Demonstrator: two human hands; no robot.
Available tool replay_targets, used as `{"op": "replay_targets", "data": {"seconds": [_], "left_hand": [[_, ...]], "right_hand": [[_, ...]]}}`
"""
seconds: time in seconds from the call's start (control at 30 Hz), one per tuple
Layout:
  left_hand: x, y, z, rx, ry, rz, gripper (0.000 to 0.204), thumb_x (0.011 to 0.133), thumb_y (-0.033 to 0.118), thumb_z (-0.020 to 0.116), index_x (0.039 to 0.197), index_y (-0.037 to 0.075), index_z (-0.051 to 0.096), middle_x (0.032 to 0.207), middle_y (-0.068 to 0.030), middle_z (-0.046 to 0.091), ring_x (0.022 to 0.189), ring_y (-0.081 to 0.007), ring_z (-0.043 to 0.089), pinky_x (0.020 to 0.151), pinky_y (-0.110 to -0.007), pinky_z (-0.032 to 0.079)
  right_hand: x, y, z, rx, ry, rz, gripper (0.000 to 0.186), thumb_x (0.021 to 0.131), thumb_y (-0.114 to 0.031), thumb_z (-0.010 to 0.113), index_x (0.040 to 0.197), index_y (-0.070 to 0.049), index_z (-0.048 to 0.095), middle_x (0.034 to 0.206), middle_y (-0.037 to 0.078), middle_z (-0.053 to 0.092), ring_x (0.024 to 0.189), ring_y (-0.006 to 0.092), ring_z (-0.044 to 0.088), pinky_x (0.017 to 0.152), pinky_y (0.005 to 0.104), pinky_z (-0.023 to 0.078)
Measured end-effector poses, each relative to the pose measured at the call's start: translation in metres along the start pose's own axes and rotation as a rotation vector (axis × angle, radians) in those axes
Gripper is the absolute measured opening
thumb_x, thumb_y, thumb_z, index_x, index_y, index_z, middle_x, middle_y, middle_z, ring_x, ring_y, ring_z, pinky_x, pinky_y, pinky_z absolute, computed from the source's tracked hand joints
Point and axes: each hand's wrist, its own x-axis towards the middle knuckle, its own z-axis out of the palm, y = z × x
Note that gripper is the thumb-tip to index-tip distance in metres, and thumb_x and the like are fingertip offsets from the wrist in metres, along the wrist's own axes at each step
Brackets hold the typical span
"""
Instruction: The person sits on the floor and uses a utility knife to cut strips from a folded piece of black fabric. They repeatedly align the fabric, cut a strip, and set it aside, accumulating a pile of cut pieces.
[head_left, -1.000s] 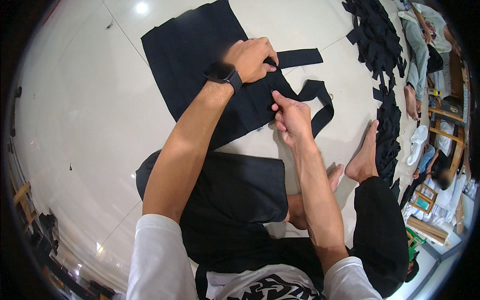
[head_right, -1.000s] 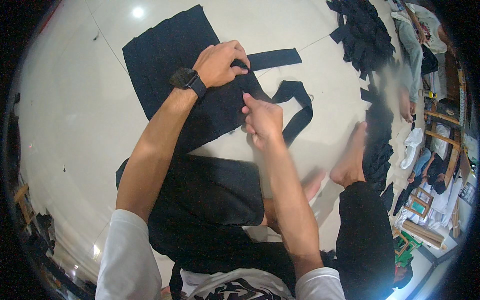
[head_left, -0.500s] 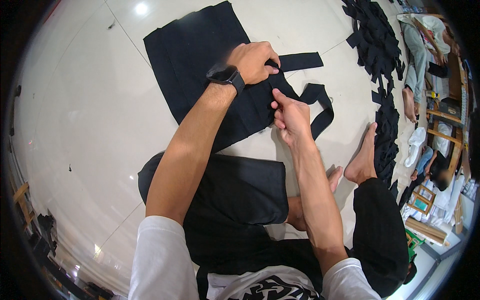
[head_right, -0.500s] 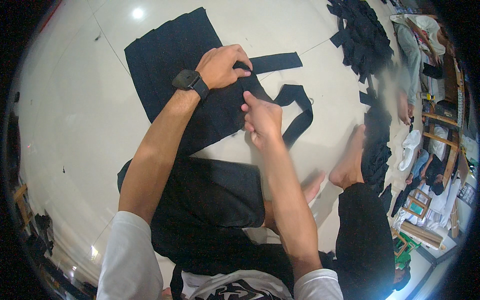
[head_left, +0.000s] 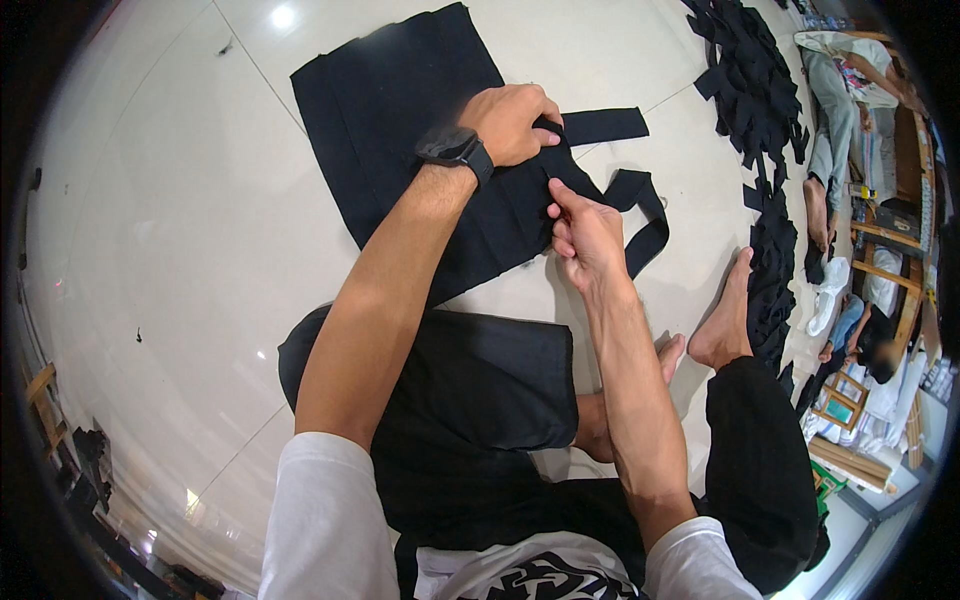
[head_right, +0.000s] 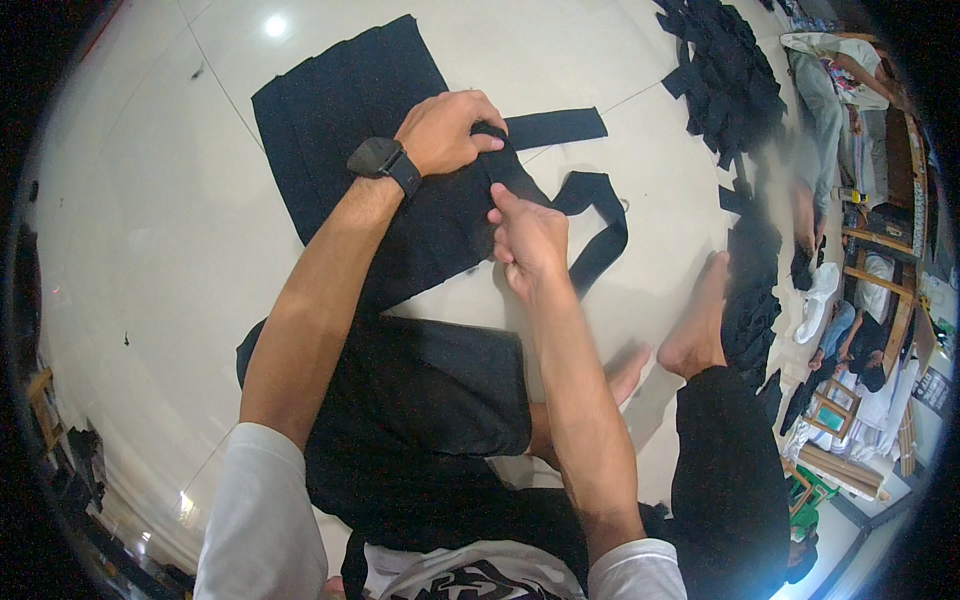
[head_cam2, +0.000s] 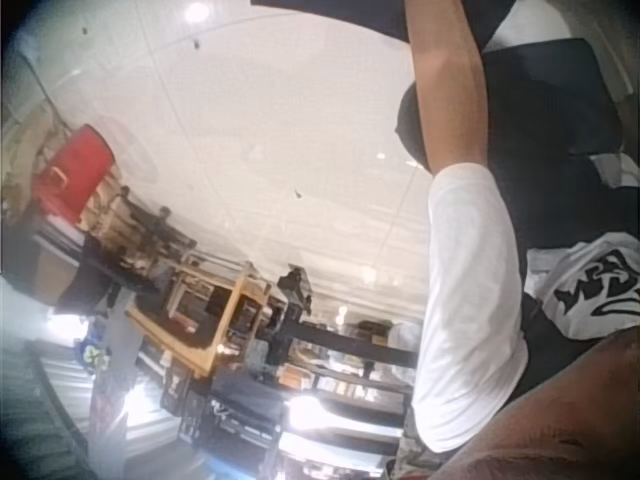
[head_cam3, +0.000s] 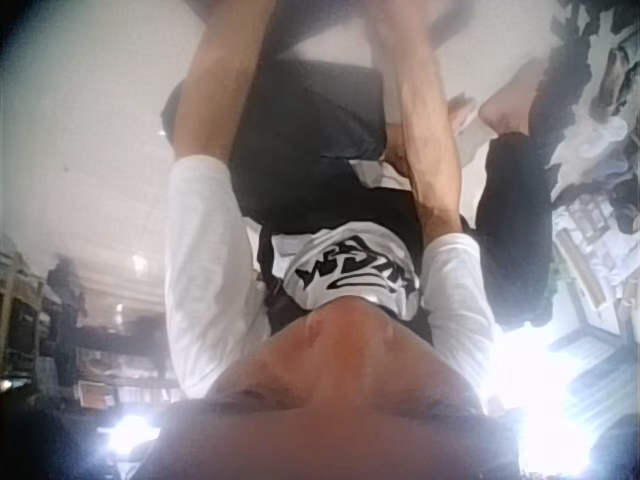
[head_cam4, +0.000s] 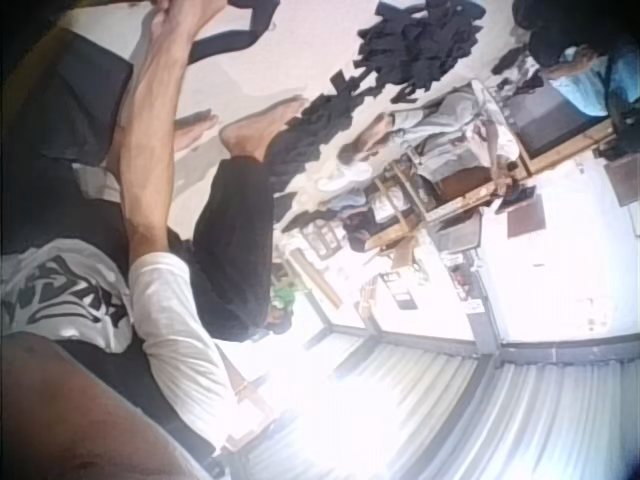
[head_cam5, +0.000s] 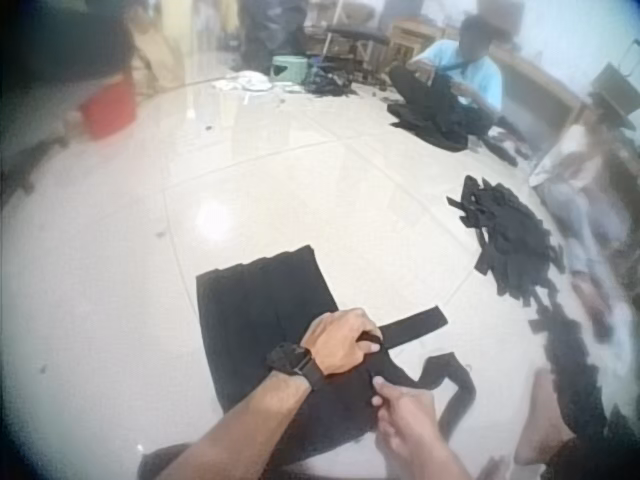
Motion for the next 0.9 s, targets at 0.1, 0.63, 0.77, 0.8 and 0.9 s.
{"op": "replay_targets", "data": {"seconds": [0.1, 0.63, 0.77, 0.8, 0.9], "left_hand": [[0.0013, -0.0007, -0.0015, -0.014, -0.003, 0.005, 0.024, 0.089, 0.023, 0.08, 0.11, 0.012, 0.08, 0.118, -0.0113, 0.074, 0.108, -0.0311, 0.07, 0.095, -0.045, 0.055], [0.0018, -0.0023, -0.0004, -0.025, 0.009, -0.006, 0.027, 0.089, 0.025, 0.08, 0.112, 0.009, 0.079, 0.117, -0.0143, 0.075, 0.106, -0.0326, 0.071, 0.093, -0.045, 0.056], [0.0025, -0.0037, -0.0029, -0.05, 0.002, -0.009, 0.028, 0.089, 0.024, 0.08, 0.111, 0.008, 0.079, 0.116, -0.015, 0.075, 0.105, -0.033, 0.071, 0.093, -0.045, 0.056], [0.0026, -0.0027, -0.004, -0.053, 0.003, -0.007, 0.028, 0.089, 0.024, 0.08, 0.111, 0.008, 0.079, 0.116, -0.0153, 0.074, 0.106, -0.033, 0.071, 0.093, -0.045, 0.056], [0.0024, -0.0049, -0.0031, -0.053, 0.009, 0.001, 0.028, 0.089, 0.024, 0.08, 0.111, 0.007, 0.079, 0.116, -0.0162, 0.074, 0.105, -0.0333, 0.071, 0.093, -0.045, 0.056]], "right_hand": [[0.0013, 0.0014, -0.0014, -0.011, 0.02, 0.013, 0.022, 0.098, -0.014, 0.074, 0.091, 0.004, 0.064, 0.077, 0.006, 0.06, 0.046, 0.0044, 0.038, 0.037, 0.0242, 0.026], [0.0049, 0.0033, -0.0101, 0.022, -0.011, 0.053, 0.02, 0.096, -0.015, 0.075, 0.09, 0.0, 0.064, 0.08, 0.007, 0.061, 0.045, 0.0057, 0.038, 0.037, 0.0244, 0.027], [-0.0009, 0.0003, -0.0092, 0.062, -0.013, 0.07, 0.02, 0.096, -0.016, 0.075, 0.092, 0.002, 0.065, 0.079, 0.008, 0.061, 0.045, 0.0059, 0.038, 0.037, 0.0243, 0.028], [-0.0024, -0.001, -0.0094, 0.073, -0.017, 0.074, 0.021, 0.096, -0.016, 0.075, 0.092, 0.002, 0.065, 0.079, 0.008, 0.061, 0.045, 0.0059, 0.038, 0.037, 0.0242, 0.028], [-0.0016, -0.0021, -0.0069, 0.05, -0.018, 0.072, 0.02, 0.097, -0.016, 0.074, 0.093, 0.002, 0.065, 0.08, 0.008, 0.061, 0.045, 0.0058, 0.038, 0.037, 0.0238, 0.028]]}}
